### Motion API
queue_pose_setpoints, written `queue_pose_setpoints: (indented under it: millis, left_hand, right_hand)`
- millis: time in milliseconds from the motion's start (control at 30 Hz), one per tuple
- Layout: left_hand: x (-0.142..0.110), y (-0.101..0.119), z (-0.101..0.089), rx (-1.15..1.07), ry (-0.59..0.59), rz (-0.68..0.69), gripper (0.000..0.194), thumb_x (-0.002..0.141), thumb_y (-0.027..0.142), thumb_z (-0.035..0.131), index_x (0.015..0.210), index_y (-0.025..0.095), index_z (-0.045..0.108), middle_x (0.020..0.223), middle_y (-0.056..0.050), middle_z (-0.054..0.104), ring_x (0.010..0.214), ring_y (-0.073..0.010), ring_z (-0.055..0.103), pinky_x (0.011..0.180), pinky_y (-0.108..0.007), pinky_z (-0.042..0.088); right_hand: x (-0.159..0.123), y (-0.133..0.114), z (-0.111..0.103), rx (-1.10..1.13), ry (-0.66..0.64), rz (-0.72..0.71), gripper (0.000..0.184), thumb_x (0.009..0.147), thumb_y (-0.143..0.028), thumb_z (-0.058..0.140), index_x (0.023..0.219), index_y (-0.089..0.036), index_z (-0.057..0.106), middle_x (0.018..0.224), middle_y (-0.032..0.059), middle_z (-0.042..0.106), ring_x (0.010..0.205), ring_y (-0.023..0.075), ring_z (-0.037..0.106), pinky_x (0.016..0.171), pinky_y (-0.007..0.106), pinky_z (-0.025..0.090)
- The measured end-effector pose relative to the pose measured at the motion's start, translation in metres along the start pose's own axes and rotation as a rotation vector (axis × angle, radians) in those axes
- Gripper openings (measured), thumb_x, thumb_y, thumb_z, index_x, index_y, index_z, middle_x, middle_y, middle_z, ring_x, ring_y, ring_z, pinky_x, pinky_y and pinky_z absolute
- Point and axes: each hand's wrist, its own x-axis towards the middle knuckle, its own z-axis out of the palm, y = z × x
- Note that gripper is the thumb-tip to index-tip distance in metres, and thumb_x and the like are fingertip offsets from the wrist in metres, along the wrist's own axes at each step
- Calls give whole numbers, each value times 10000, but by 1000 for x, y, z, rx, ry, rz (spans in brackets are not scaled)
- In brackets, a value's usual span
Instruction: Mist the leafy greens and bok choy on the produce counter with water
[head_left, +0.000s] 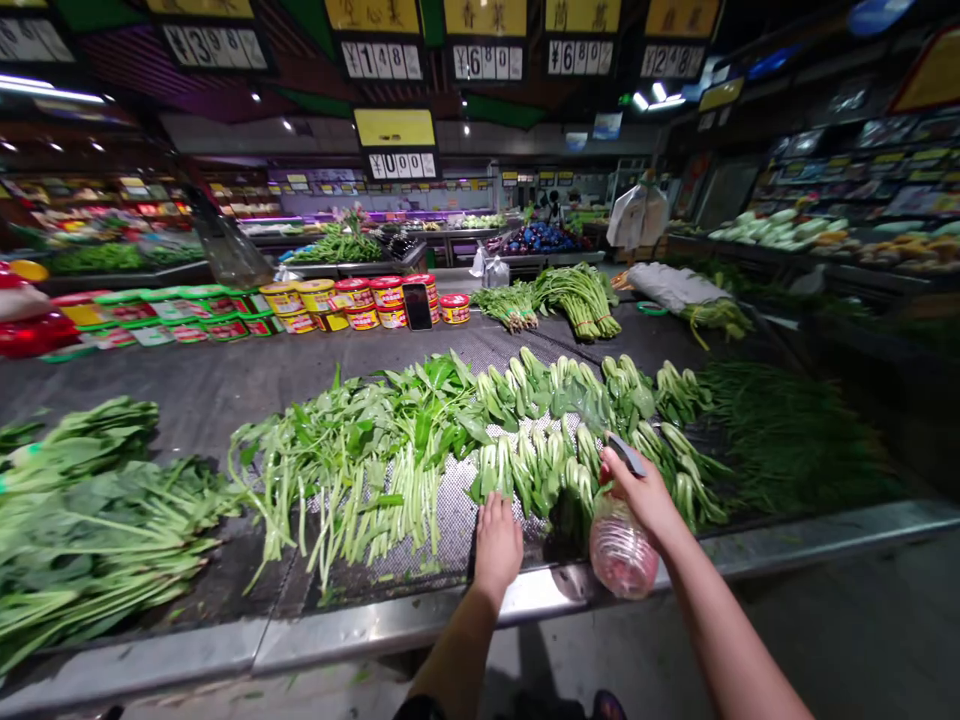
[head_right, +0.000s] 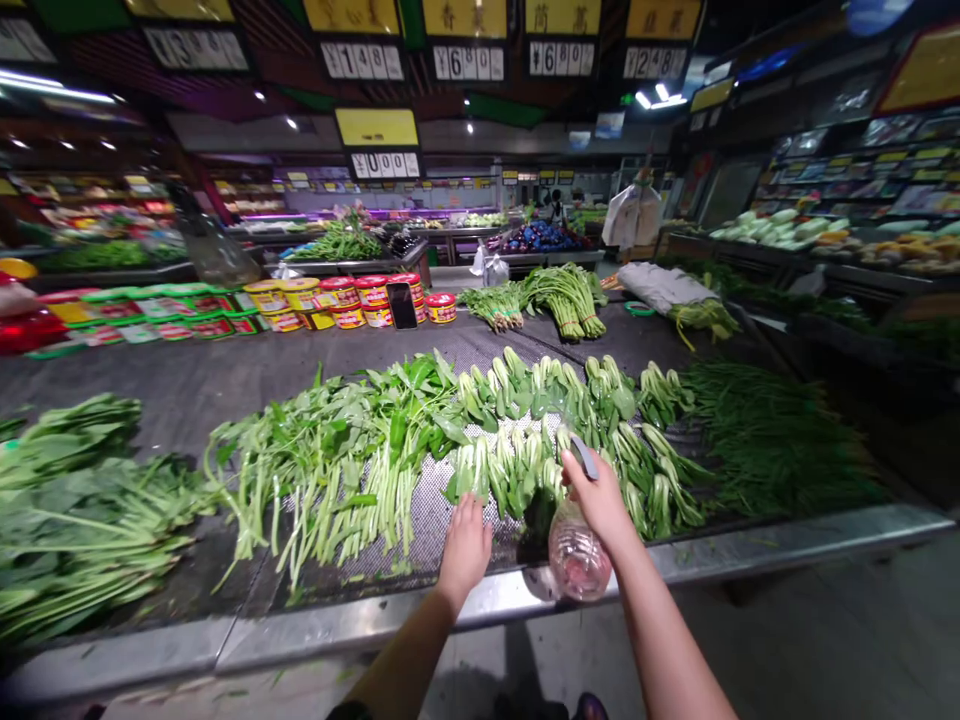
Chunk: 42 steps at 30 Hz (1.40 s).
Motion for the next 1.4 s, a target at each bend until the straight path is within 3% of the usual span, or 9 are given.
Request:
queue_pose_setpoints:
  millis: [300, 533, 900, 1100, 1267, 1400]
  left_hand:
    - [4, -5, 6, 6, 37, 61, 441, 889, 238, 321, 1298, 114, 431, 1405, -160, 424, 1370, -274, 278, 1121, -489, 247]
    - [4, -4, 3, 40, 30, 95, 435, 892, 218, 332, 1283, 87, 469, 1392, -160, 442, 1360, -269, 299, 1130, -455, 242]
    - [6, -6, 3, 77, 13, 112, 442, 925, 258, 303, 1282, 71, 484, 1376, -161, 462, 1349, -275, 319, 1133, -450, 230]
    - [8, -7, 4, 65, 23, 143, 464, 931, 311, 304, 1273, 57, 490, 1365, -180, 470, 1338, -284, 337, 1133, -461, 217]
    - [9, -7, 3, 71, 22, 141, 449, 919, 291, 334, 1269, 60, 492, 1363, -174, 473, 1341, -290, 329, 1134, -462, 212]
    - [11, -7, 5, 87, 31, 130, 441, 924, 277, 317, 1269, 63, 488, 1360, -168, 475, 1345, -285, 323, 1132, -451, 219]
  right_hand:
    - [-15, -2, 5, 68, 62, 29, 617, 759, -576, 570, 1256, -210, 538, 916, 74, 696, 943, 285, 639, 601, 335, 532]
    - [-31, -2, 9, 91, 152, 50, 624, 753, -585, 574, 1258, -220, 527, 987, 94, 700, 970, 295, 641, 603, 346, 538]
    - [-65, 28, 4, -174, 333, 42, 538, 751, -590, 555, 1078, -172, 641, 860, 79, 698, 833, 261, 639, 719, 361, 484]
    - [-73, 31, 2, -29, 320, 124, 535, 716, -618, 578, 1006, -173, 641, 764, 66, 680, 595, 213, 595, 500, 312, 439]
    - [-72, 31, -6, 24, 329, 148, 498, 701, -614, 603, 930, -174, 641, 624, 30, 628, 484, 170, 522, 443, 292, 403]
    - [-66, 25, -19, -12, 337, 116, 484, 706, -617, 591, 897, -178, 662, 634, 36, 639, 460, 156, 510, 439, 290, 404]
